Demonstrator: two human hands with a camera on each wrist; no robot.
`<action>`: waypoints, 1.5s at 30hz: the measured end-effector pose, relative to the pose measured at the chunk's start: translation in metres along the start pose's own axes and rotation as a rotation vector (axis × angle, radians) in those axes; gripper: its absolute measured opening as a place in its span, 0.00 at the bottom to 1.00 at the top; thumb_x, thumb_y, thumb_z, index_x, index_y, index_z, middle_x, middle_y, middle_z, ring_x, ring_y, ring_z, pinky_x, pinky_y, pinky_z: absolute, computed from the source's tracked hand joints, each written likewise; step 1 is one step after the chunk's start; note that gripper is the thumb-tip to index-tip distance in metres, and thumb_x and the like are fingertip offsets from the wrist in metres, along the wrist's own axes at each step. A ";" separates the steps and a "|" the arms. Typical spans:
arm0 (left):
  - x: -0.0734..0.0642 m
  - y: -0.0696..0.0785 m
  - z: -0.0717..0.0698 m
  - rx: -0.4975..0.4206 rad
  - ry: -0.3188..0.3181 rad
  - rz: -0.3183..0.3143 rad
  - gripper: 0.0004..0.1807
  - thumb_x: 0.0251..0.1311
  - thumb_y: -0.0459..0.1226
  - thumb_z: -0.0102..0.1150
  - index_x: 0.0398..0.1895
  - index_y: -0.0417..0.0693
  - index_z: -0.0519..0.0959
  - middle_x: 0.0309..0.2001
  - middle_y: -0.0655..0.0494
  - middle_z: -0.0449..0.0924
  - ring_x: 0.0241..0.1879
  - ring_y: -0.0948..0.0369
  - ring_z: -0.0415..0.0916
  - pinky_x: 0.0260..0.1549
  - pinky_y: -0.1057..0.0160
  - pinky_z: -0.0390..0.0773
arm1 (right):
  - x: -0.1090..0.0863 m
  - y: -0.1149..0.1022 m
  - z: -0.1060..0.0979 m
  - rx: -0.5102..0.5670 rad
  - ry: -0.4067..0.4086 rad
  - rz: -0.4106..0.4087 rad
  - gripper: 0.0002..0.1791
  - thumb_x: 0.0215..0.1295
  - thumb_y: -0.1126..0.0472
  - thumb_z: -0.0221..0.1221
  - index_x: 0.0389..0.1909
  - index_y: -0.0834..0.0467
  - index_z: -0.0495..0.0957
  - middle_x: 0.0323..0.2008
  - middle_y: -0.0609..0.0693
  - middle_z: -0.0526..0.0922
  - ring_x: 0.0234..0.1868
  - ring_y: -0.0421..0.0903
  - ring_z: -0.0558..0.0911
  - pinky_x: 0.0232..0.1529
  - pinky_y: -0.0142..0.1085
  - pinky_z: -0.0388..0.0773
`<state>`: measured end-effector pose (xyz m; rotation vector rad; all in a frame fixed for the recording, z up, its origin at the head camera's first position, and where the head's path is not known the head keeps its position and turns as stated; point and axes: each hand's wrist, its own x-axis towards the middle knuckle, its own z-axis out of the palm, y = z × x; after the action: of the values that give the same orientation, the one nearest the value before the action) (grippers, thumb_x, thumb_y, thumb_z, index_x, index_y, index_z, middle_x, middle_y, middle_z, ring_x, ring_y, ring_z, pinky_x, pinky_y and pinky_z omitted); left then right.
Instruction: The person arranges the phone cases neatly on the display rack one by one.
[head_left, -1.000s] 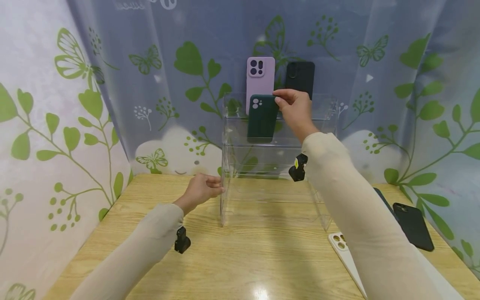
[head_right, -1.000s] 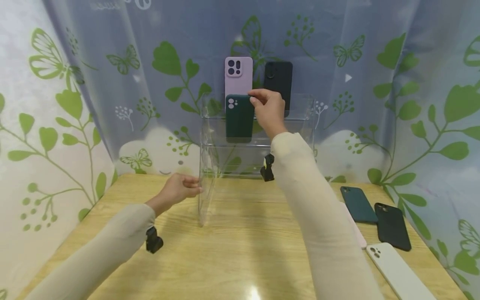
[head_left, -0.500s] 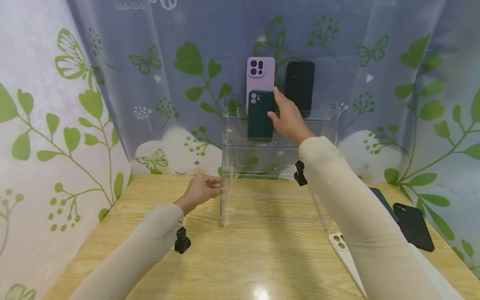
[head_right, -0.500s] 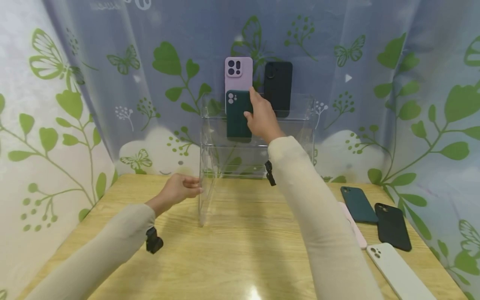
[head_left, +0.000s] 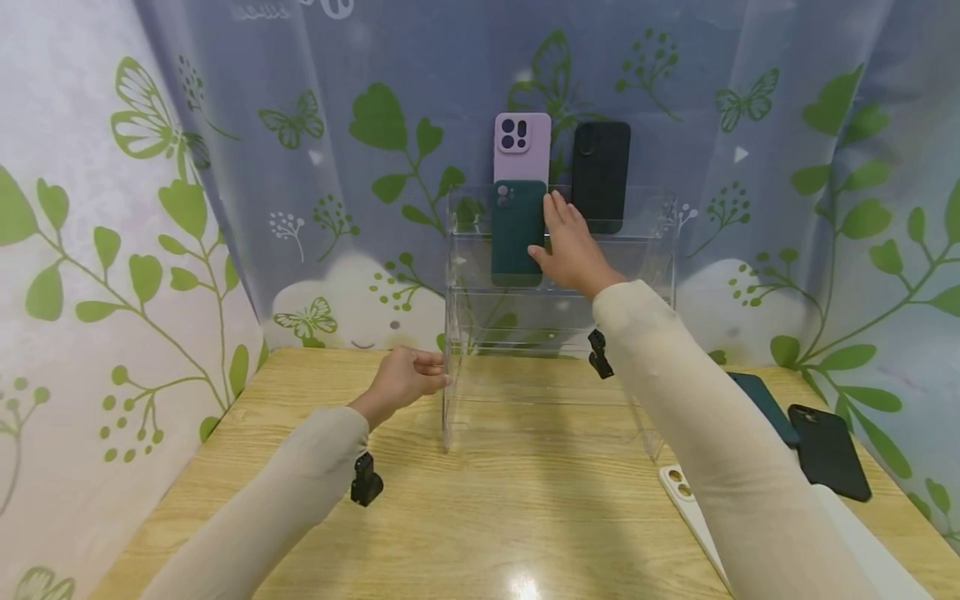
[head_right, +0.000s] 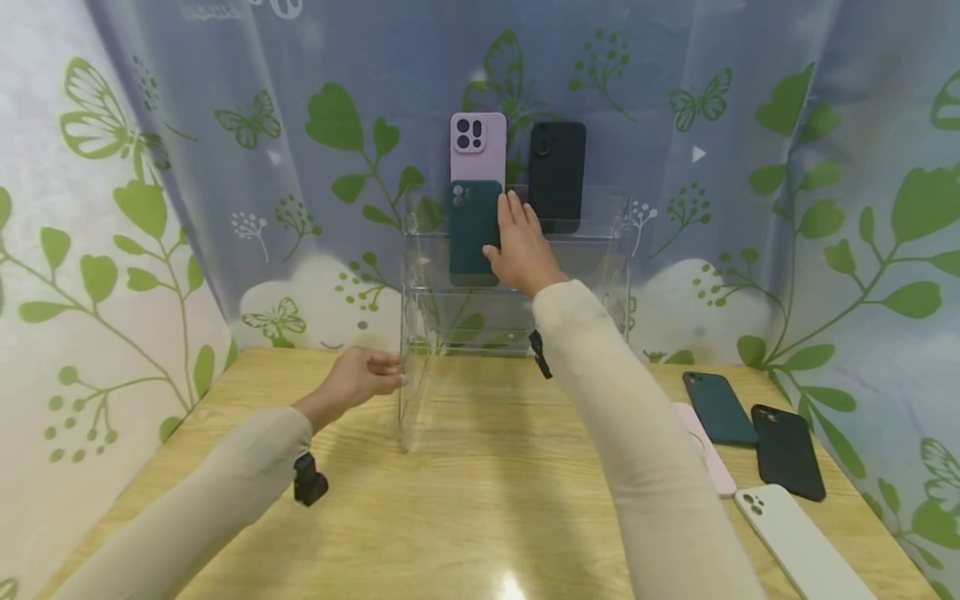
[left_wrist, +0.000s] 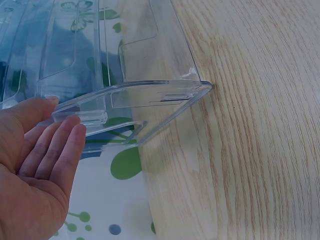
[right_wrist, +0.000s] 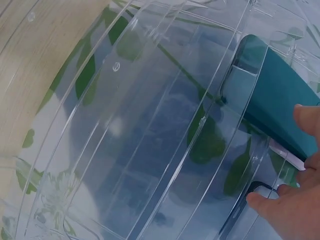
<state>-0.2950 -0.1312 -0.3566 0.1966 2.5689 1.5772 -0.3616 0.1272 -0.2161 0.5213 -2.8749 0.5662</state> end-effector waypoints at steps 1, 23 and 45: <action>0.000 0.000 0.000 0.001 0.000 0.002 0.23 0.60 0.32 0.64 0.58 0.35 0.75 0.50 0.40 0.81 0.49 0.50 0.79 0.45 0.59 0.84 | 0.000 0.000 0.000 0.000 0.006 -0.003 0.44 0.74 0.53 0.49 0.75 0.58 0.28 0.75 0.53 0.25 0.76 0.55 0.31 0.76 0.47 0.33; -0.001 0.001 0.003 -0.005 0.007 -0.006 0.23 0.60 0.32 0.64 0.59 0.35 0.75 0.49 0.40 0.81 0.48 0.50 0.80 0.48 0.53 0.82 | -0.008 0.003 0.013 -0.125 0.032 -0.076 0.44 0.73 0.42 0.45 0.76 0.50 0.30 0.75 0.45 0.22 0.74 0.50 0.25 0.73 0.62 0.39; -0.001 0.000 0.002 0.008 0.011 -0.009 0.23 0.60 0.33 0.64 0.58 0.36 0.76 0.49 0.40 0.81 0.48 0.51 0.80 0.42 0.62 0.85 | -0.140 0.088 0.019 0.315 0.044 -0.093 0.43 0.65 0.49 0.61 0.75 0.53 0.50 0.74 0.59 0.49 0.73 0.61 0.50 0.67 0.63 0.59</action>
<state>-0.2933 -0.1295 -0.3570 0.1774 2.5809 1.5694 -0.2661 0.2387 -0.2950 0.6735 -2.7147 1.0081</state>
